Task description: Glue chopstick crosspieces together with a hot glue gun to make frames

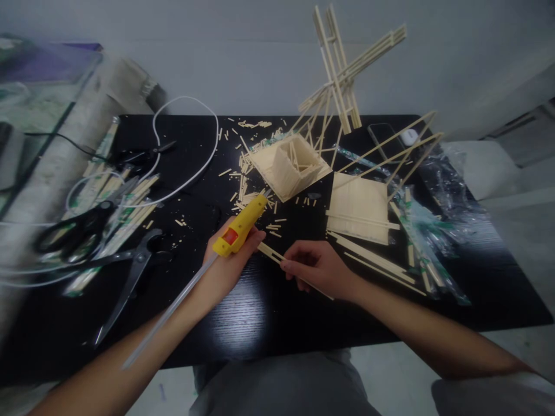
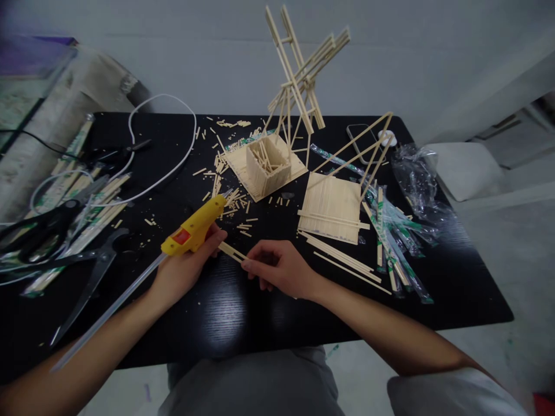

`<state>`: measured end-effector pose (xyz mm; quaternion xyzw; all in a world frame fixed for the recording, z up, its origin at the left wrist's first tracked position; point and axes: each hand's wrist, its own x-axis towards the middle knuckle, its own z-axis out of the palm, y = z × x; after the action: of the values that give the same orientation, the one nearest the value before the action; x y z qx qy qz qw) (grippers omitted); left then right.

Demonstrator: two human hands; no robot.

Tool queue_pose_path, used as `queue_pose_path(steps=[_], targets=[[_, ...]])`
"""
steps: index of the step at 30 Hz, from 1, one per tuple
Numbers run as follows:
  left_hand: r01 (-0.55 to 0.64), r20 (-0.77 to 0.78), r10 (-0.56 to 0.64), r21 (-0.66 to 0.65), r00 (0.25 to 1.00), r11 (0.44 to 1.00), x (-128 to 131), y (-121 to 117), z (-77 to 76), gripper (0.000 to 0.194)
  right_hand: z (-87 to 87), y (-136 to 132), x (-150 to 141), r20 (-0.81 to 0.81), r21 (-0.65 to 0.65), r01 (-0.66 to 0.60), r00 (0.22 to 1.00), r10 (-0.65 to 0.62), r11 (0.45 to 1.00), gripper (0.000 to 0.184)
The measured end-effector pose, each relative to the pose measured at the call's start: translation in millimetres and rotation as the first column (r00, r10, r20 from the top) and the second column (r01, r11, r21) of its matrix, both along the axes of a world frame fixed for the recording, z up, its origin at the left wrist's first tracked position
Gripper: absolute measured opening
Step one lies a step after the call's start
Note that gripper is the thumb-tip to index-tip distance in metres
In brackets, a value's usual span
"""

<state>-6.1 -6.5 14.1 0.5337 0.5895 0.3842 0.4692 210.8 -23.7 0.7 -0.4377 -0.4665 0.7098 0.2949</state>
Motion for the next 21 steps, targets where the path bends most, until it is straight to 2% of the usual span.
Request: queue_pose_path(steps=[13,21], targets=[[0.022,0.048,-0.021,-0.014,0.999,1.0,-0.7,4.0,-0.2,0.03,0.9,-0.8,0.9,-0.027,-0.006,-0.003,1.0,0.003,1.0,0.036],[-0.024,0.011,0.024,0.014,1.0,1.0,2.5,-3.8,-2.5,0.027,-3.7,-4.2,-0.4,-0.033,-0.022,-0.046,0.998,0.045,0.999,0.035]])
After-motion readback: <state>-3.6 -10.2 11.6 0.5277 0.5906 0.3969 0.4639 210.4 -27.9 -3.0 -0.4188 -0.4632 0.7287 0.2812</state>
